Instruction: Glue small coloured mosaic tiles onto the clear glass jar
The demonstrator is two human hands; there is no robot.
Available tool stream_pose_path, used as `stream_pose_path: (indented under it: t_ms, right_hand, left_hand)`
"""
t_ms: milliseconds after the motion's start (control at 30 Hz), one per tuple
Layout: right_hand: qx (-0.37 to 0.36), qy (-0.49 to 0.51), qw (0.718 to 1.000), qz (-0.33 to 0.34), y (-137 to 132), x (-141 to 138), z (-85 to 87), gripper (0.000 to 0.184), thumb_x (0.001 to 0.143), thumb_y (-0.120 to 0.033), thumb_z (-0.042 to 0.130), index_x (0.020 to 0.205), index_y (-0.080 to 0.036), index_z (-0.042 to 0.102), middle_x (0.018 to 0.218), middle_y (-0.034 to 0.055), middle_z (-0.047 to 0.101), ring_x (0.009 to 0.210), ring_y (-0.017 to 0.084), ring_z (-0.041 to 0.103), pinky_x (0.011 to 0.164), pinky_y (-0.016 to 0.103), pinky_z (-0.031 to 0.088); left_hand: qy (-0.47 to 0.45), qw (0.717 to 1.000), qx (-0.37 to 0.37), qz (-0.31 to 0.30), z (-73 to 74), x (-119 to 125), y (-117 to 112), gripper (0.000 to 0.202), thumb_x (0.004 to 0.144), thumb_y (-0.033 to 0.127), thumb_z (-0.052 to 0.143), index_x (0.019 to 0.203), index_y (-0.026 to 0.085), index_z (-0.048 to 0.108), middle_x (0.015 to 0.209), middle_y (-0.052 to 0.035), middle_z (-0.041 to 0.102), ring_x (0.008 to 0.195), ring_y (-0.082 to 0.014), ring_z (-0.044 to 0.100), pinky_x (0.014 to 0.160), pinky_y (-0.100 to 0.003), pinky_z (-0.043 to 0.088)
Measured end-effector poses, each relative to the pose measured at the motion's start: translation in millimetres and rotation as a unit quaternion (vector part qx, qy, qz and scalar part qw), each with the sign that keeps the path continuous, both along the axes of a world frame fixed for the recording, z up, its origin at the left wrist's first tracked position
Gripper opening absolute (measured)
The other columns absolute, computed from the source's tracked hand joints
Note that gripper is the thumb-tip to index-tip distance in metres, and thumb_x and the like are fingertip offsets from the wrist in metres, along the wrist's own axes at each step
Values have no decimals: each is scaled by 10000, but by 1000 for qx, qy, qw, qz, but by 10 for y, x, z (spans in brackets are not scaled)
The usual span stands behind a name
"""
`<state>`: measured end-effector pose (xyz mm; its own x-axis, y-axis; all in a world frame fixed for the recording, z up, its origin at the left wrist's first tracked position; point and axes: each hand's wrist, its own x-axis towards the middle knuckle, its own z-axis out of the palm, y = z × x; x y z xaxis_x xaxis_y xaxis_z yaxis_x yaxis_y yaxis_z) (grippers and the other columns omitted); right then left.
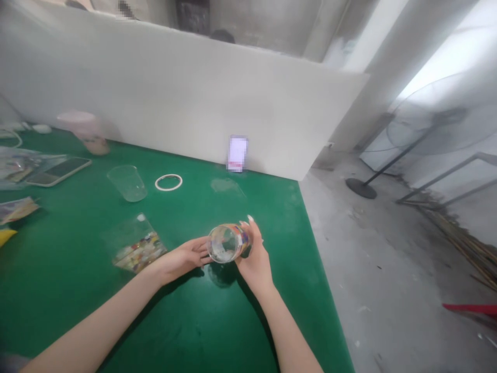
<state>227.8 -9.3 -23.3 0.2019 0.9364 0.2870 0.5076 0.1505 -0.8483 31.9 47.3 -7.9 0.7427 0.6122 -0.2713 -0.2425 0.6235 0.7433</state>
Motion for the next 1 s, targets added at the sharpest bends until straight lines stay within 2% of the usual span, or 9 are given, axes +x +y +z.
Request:
stream_pose_path:
  t_ms: [100,200,267,367,533,667,800,1000]
  right_hand:
    - [-5,-24,1000,8,-17,-7,-14,786,740,-168,618,1403,-357,241,1342,59,562,1216,256,565,987,537,474]
    - [1,-46,998,30,-42,-16,-8,779,753,-157,613,1408,-354,241,1388,64,521,1252,251,533,974,501,492]
    - [2,-55,998,38,-55,-18,-2,798,755,-154,615,1420,-351,221,1407,70,501,1257,250,528,969,489,498]
    - [-3,-61,997,38,-62,-12,1,817,757,-150,609,1432,-356,198,1409,67,498,1256,247,529,979,495,491]
    - [-3,-70,996,58,-61,0,4,807,759,-142,605,1428,-360,210,1407,64,498,1261,238,525,994,496,481]
    - [0,-78,995,63,-74,-4,9,796,766,-137,593,1430,-353,211,1411,65,491,1264,233,522,992,491,484]
    - [-17,-87,994,57,-70,8,7,806,761,-129,594,1431,-359,208,1417,59,488,1272,234,514,980,491,493]
    - [9,-115,991,65,-56,32,-18,772,774,-127,576,1427,-339,223,1446,69,455,1301,235,483,1009,504,473]
  left_hand:
    - [-2,1000,1,-24,72,5,-33,655,468,-39,550,1088,151,645,1086,-75,690,1057,-195,579,886,-282,415]
    - [24,999,8,-31,117,-5,-51,610,471,-23,569,1053,134,664,955,-52,707,877,-155,594,749,-228,413]
    - [38,999,13,-35,125,-10,-55,583,463,-30,564,1009,140,676,920,-39,704,842,-152,586,696,-219,400]
    - [30,999,16,-41,129,-11,-59,580,457,-40,553,989,155,677,925,-27,704,865,-160,585,713,-224,404]
    - [27,998,14,-56,181,-25,-62,630,475,-44,583,1062,172,663,977,-16,707,960,-166,586,801,-233,407]
    - [22,997,-3,-76,206,-44,-57,647,503,-32,642,1120,165,639,1082,-50,693,1036,-194,583,884,-277,403]
    - [27,997,-3,-69,205,-48,-55,642,515,-20,665,1132,153,632,1125,-68,681,1061,-206,577,915,-293,392]
    - [11,997,-1,-74,263,-40,-68,645,533,-5,680,1157,147,626,1208,-86,649,1143,-240,553,970,-319,369]
